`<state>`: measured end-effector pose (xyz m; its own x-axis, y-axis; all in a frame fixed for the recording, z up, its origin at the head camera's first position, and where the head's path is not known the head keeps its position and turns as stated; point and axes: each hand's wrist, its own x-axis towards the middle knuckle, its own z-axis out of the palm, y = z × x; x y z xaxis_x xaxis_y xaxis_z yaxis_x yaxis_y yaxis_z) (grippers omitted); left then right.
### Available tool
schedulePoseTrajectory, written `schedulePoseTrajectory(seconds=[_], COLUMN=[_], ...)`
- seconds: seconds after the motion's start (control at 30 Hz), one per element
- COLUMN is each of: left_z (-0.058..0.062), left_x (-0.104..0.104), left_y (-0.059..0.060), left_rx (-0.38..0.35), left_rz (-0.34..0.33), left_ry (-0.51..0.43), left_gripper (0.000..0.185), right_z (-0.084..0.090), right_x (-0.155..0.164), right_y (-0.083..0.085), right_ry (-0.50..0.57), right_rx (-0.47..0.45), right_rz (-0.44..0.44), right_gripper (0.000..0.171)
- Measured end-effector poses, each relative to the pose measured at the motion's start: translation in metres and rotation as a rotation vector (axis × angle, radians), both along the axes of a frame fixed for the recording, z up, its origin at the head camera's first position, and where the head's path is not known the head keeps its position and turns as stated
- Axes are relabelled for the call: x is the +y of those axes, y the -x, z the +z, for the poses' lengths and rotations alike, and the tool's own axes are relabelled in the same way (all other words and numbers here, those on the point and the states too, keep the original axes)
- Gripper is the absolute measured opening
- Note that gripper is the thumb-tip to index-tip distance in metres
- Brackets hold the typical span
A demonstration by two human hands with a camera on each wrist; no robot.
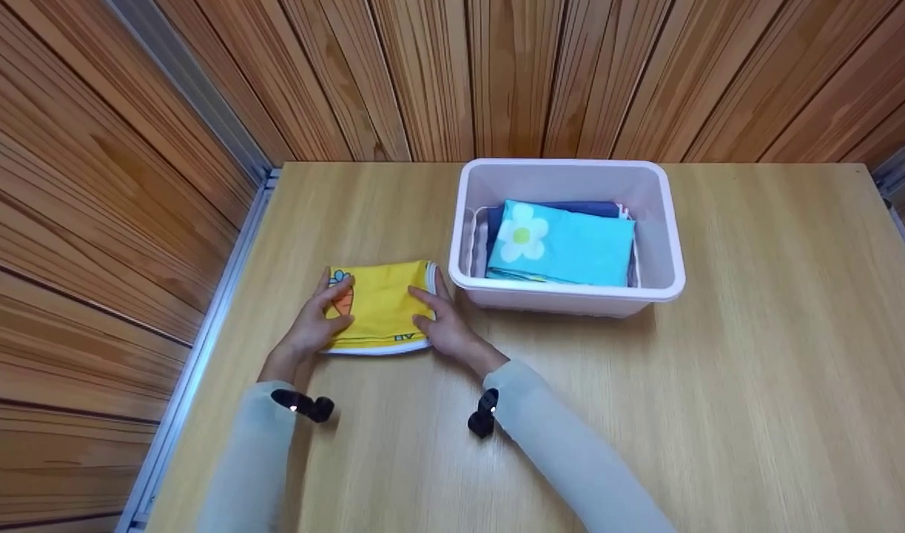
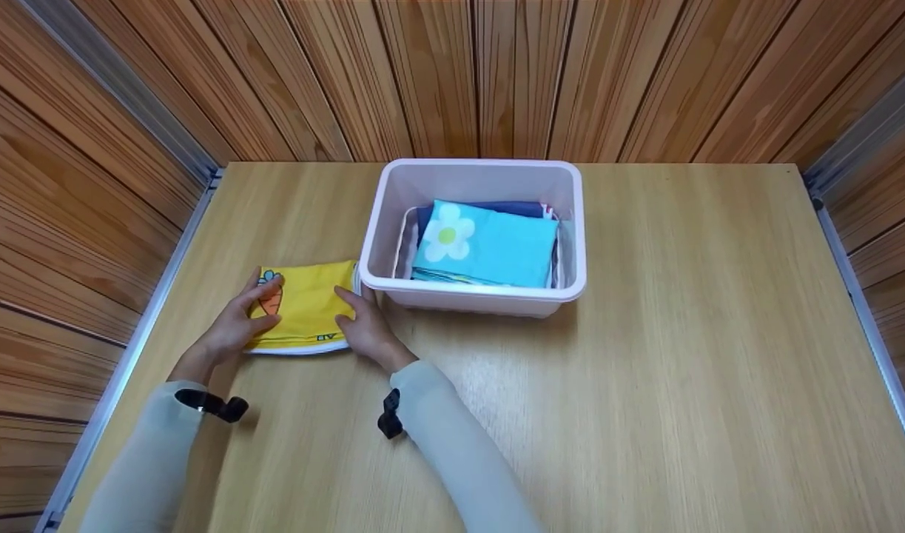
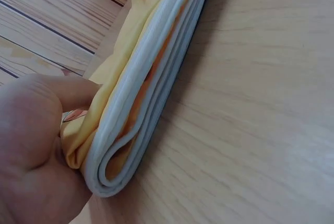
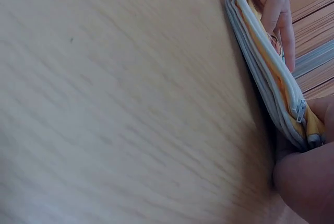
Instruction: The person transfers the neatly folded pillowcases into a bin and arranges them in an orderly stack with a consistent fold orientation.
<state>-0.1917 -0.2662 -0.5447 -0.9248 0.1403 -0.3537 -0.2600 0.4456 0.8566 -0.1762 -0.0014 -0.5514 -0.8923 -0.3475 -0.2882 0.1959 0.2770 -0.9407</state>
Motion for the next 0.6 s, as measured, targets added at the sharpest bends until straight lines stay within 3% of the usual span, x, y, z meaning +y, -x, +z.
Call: schedulePoseTrajectory(seconds=[0.6], left_z=[0.0009], left_x=[-0.0024], left_y=[-0.0041], left_rx=[-0.035], left_rz=[0.018], left_ry=[-0.027], left_gripper=[0.065], right_z=[0.0006], right_x=[0.0019], right_y=[-0.0032], right_ry=[0.003], right_rx=[0.014], right_rz=[0.021], right_gripper=[0.051])
